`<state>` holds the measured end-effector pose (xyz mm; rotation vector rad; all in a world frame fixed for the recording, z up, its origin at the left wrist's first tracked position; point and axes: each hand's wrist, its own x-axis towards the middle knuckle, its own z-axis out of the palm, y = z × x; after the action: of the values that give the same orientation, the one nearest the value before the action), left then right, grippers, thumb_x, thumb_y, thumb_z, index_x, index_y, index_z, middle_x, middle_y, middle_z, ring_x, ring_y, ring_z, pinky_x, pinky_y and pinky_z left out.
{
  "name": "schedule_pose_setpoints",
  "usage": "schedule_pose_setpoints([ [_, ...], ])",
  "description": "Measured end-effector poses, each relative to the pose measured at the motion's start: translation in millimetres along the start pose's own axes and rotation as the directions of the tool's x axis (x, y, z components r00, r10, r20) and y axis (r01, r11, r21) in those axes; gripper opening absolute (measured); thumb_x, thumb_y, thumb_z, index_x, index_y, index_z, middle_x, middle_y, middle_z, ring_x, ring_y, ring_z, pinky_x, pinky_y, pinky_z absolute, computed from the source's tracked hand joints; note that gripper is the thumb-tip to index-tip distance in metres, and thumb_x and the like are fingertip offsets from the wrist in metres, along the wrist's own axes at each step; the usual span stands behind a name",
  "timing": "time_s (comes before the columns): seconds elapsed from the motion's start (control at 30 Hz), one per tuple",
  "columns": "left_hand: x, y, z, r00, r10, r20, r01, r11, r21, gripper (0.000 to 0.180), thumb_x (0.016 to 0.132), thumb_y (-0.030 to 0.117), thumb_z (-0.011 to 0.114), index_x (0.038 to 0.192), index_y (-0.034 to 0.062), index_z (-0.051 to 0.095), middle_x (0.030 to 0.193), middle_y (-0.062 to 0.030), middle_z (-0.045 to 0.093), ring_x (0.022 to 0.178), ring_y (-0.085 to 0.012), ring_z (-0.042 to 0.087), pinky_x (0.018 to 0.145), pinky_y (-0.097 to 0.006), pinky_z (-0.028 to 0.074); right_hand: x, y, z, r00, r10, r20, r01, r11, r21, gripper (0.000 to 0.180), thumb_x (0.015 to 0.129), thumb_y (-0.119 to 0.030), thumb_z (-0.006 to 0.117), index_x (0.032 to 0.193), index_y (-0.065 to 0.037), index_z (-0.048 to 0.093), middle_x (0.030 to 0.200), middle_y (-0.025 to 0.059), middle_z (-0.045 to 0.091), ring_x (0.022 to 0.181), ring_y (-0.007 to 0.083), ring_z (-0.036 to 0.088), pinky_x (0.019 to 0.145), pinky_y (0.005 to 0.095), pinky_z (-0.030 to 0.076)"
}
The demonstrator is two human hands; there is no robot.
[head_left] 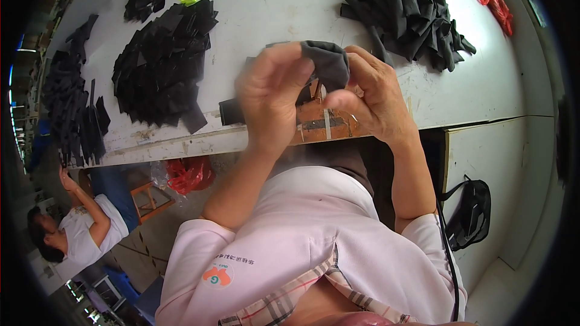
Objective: The worker is assembling and gluing black rubber or foam components together at a workshop table.
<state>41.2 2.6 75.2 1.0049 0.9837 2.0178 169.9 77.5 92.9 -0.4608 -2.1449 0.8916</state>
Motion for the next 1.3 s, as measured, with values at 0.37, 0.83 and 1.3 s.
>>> schedule_pose_setpoints([
  [0.37,7,-5,2,0.964,-0.182,0.192,0.184,0.983,0.008,0.016,0.077,0.002,0.061,0.092,-0.0014,0.057,0.085,-0.0058,0.060,0.077,-0.0091,0.053,0.071,-0.022,0.044,-7,19,12,0.998,0.044,0.055,-0.033,0.982,-0.185,0.016,0.078,-0.017,0.058,0.071,-0.004,0.053,0.056,0.0081,0.049,0.053,0.0277,0.051,0.048,0.0354,0.039],
  [0.83,4,-17,-1,0.944,-0.253,0.214,0.159,0.914,0.374,0.006,0.072,0.000,0.064,0.076,-0.0007,0.059,0.067,-0.0001,0.056,0.063,-0.0047,0.049,0.056,-0.019,0.042,-33,44,33,0.997,-0.052,-0.056,0.054,0.998,0.024,0.016,0.082,-0.017,0.054,0.073,-0.004,0.052,0.058,0.0101,0.049,0.053,0.0290,0.049,0.048,0.0351,0.039],
  [1.3,9,-9,6,0.945,-0.160,0.285,-0.089,0.715,0.693,0.008,0.075,0.004,0.063,0.080,-0.0003,0.060,0.077,-0.0063,0.060,0.068,-0.0093,0.055,0.060,-0.023,0.045,-44,62,41,0.967,0.235,0.095,-0.247,0.958,0.144,0.018,0.083,-0.017,0.054,0.072,-0.003,0.053,0.062,0.0115,0.053,0.055,0.0282,0.052,0.049,0.0337,0.040],
])
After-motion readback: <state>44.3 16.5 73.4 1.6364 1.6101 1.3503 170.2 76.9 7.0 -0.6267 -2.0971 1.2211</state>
